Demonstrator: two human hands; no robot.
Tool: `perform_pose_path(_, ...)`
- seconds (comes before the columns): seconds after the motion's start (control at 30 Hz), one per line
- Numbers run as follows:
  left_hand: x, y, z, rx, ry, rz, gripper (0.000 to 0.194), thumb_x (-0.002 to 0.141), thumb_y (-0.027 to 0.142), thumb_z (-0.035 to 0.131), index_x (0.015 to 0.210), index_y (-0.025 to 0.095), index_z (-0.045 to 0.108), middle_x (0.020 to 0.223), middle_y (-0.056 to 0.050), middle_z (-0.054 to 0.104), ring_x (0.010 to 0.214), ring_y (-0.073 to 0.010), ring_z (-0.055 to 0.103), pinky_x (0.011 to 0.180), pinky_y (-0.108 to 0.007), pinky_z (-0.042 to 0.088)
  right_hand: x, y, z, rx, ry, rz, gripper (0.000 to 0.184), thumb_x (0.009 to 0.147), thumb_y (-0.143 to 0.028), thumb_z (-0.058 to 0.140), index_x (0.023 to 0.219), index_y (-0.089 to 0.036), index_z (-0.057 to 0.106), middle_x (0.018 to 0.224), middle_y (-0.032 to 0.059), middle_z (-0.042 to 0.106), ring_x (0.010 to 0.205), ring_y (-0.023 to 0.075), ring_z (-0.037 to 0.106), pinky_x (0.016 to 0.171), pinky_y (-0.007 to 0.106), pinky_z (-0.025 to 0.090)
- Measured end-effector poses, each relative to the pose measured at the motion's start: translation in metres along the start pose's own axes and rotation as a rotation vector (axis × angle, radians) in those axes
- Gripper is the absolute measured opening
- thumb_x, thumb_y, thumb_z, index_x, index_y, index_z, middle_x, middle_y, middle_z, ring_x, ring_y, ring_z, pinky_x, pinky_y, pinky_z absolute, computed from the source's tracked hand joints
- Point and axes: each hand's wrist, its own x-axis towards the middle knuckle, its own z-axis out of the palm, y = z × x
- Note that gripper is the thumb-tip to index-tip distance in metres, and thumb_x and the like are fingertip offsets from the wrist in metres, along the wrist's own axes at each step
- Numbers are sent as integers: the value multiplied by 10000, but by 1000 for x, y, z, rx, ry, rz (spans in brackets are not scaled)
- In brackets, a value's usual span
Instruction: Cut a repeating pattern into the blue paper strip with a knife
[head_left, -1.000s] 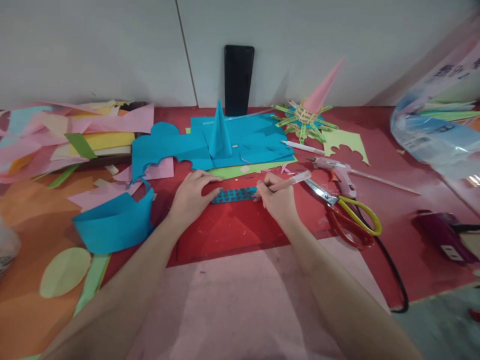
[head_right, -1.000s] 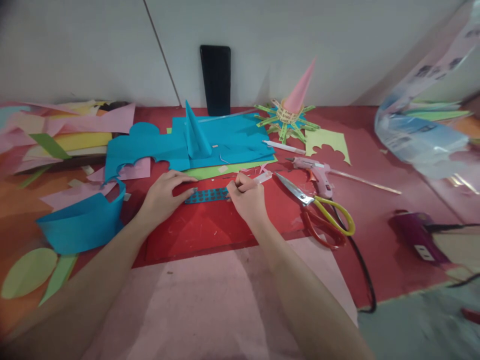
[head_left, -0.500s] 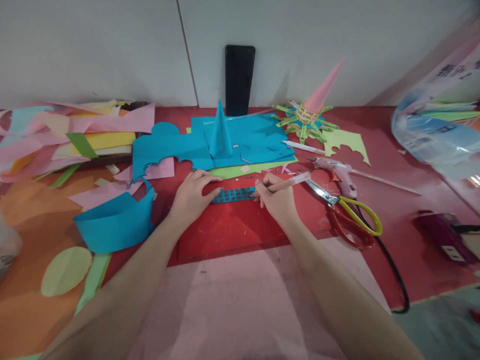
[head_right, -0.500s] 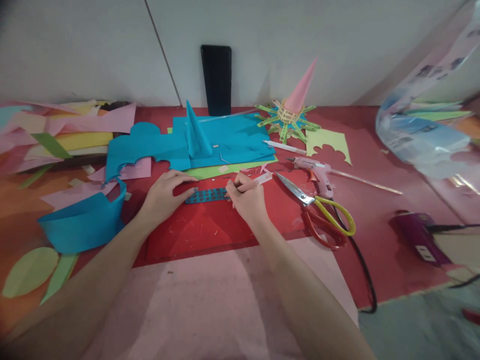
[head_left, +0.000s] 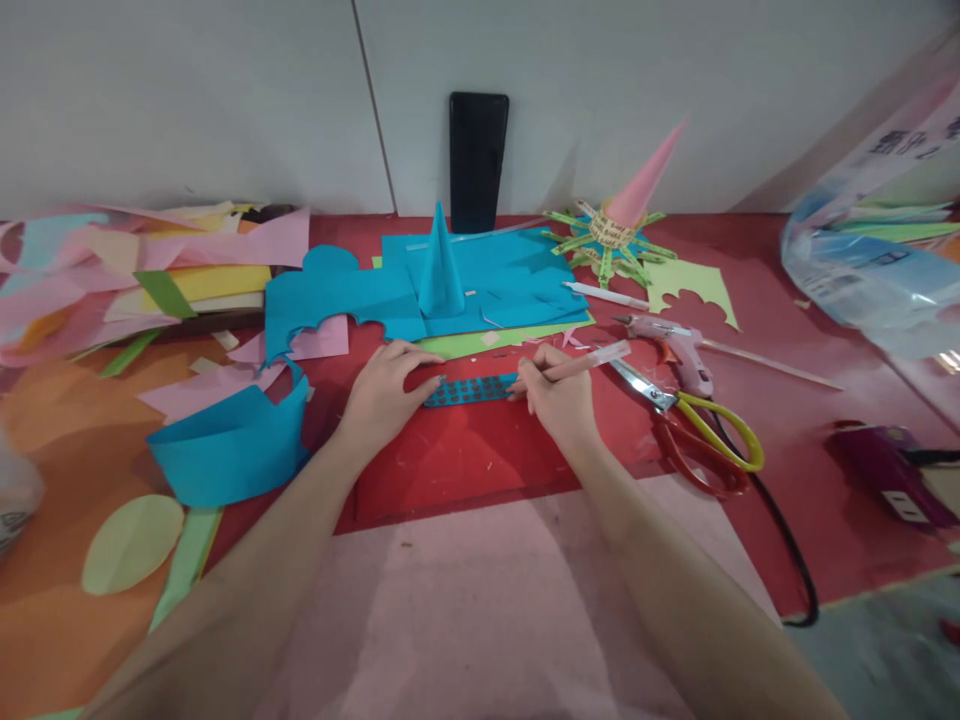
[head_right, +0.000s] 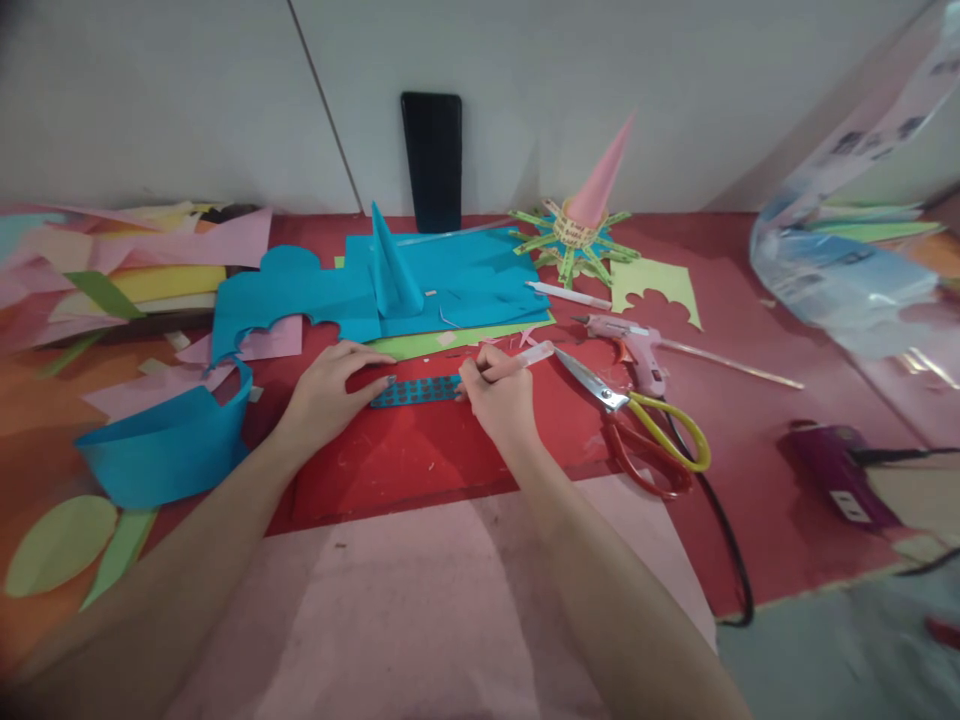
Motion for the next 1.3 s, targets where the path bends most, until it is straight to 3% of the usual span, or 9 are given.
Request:
perform_pose_path(0.83, 0, -1, 1, 18, -12, -11, 185, 856, 321, 534, 993, 248, 635, 1007, -29, 585, 964, -206, 538, 868, -354, 425, 0, 4, 2, -23, -9, -23, 268, 729, -191, 496, 513, -229, 344, 401, -71, 457, 481, 157, 646, 423, 197, 445)
perform_pose_path(1.3, 1, 1, -1, 4, -16, -10, 185, 845, 301, 541, 990, 233, 634, 990, -34, 588, 960, -211, 544, 873, -355, 421, 1, 5, 1, -24, -15, -31, 290, 762, -215, 500, 527, -234, 330, 364, -85, 408, 511, 163, 663, 452, 200, 427)
